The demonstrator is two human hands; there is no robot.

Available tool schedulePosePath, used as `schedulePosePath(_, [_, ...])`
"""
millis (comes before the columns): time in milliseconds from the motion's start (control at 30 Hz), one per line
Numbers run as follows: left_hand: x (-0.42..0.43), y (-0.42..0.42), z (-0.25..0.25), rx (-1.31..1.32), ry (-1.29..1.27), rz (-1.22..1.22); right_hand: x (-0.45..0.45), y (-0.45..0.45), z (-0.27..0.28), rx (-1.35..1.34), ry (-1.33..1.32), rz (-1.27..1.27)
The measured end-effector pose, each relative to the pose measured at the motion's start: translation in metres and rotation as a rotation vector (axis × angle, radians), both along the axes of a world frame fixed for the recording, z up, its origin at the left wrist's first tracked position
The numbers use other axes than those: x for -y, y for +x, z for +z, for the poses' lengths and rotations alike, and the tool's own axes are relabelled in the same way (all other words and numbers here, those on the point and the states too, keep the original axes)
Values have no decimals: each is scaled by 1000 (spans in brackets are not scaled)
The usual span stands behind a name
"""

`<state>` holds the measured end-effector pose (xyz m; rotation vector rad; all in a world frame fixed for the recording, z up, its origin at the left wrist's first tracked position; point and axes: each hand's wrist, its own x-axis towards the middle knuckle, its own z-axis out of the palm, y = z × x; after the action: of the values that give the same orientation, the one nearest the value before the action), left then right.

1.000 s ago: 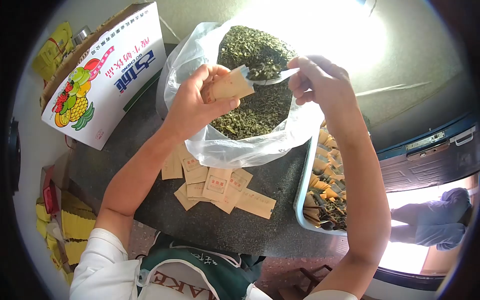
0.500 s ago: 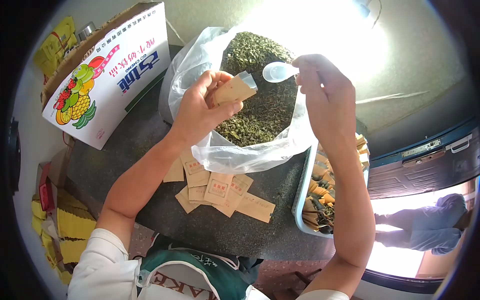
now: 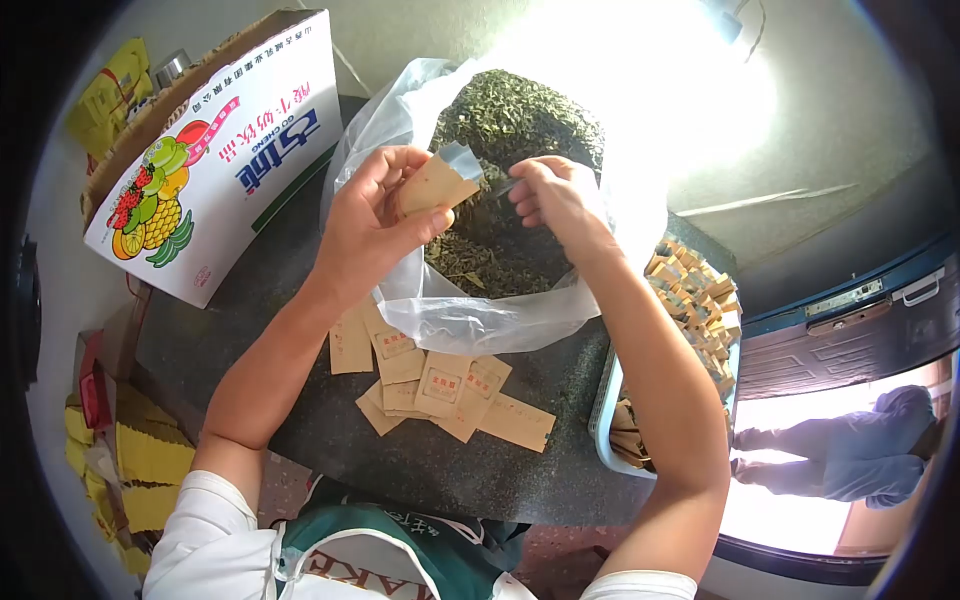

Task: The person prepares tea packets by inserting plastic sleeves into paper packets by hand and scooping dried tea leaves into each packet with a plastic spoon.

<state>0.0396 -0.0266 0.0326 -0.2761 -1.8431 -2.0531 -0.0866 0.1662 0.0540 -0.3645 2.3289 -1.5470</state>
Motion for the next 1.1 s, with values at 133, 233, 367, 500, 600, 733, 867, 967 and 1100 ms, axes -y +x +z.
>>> schedulePosePath(133, [-5,-2,0,-5,-78,24,-19,10,30,-5,-78,-39])
schedulePosePath(233, [-9,-3,3,36,-105,3,-34,18,52,-71,-90,-71])
schedulePosePath(367, [-15,-9,0,36,-130,0,-46,28,76,-113,-121,-70])
schedulePosePath(500, [-20,-16,1,41,-201,30,-48,38,85,-114,-106,-57])
schedulePosePath(600, [-25,-20,-1,48,-208,23,-43,46,84,-104,-51,-29])
schedulePosePath(733, [-34,-25,-4,40,-176,-2,-26,58,82,-159,47,50])
schedulePosePath(867, [-36,-24,0,38,-131,5,-27,65,89,-447,173,128])
schedulePosePath(967, [-35,-21,7,72,-128,6,-28,75,105,-691,241,121])
schedulePosePath(1100, [-33,-21,6,48,-126,2,-34,75,112,-923,242,92])
